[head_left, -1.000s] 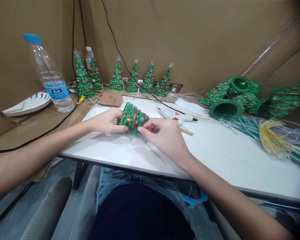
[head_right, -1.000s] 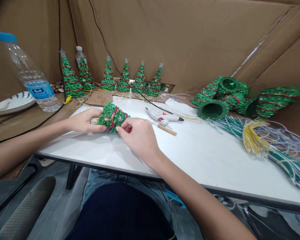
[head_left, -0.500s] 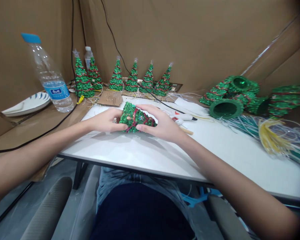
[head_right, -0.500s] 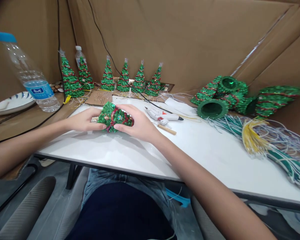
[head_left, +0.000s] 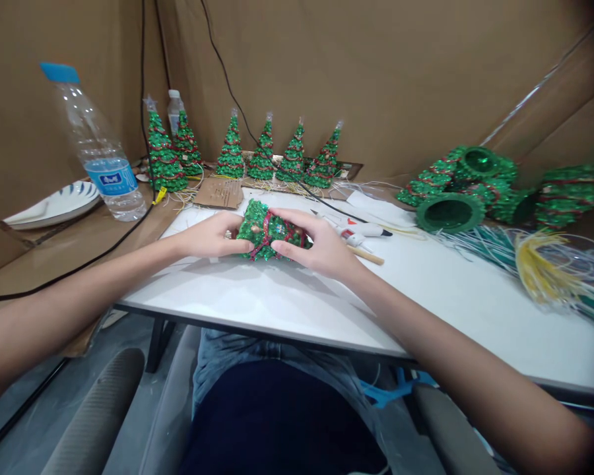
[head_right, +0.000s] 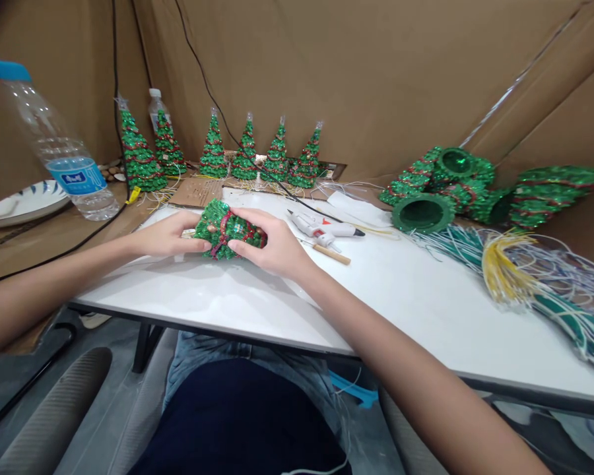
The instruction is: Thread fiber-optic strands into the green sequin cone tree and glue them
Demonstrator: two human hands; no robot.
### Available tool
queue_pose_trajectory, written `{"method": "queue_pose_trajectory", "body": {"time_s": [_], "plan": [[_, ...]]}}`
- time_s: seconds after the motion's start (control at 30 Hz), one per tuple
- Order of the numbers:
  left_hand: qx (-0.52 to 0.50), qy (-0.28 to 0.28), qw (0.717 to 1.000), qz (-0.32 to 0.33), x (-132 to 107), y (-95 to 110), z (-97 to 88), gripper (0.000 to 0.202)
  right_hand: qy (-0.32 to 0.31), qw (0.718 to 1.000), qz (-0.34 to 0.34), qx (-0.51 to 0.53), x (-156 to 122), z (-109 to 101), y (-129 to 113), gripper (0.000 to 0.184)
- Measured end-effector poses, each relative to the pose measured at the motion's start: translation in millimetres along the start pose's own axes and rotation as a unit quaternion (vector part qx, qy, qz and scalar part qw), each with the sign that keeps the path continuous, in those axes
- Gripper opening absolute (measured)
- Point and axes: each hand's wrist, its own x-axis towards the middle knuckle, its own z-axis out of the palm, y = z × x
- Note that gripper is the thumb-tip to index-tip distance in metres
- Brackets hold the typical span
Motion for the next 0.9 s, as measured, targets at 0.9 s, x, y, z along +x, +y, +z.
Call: {"method": "queue_pose_trajectory", "body": {"time_s": [0.9], "plan": [[0.007,-0.006,1.000,-0.007,0,3,2.4,0.036,0.040,0.992,-0.091,-0.073,-1,3,8,0.049]]}}
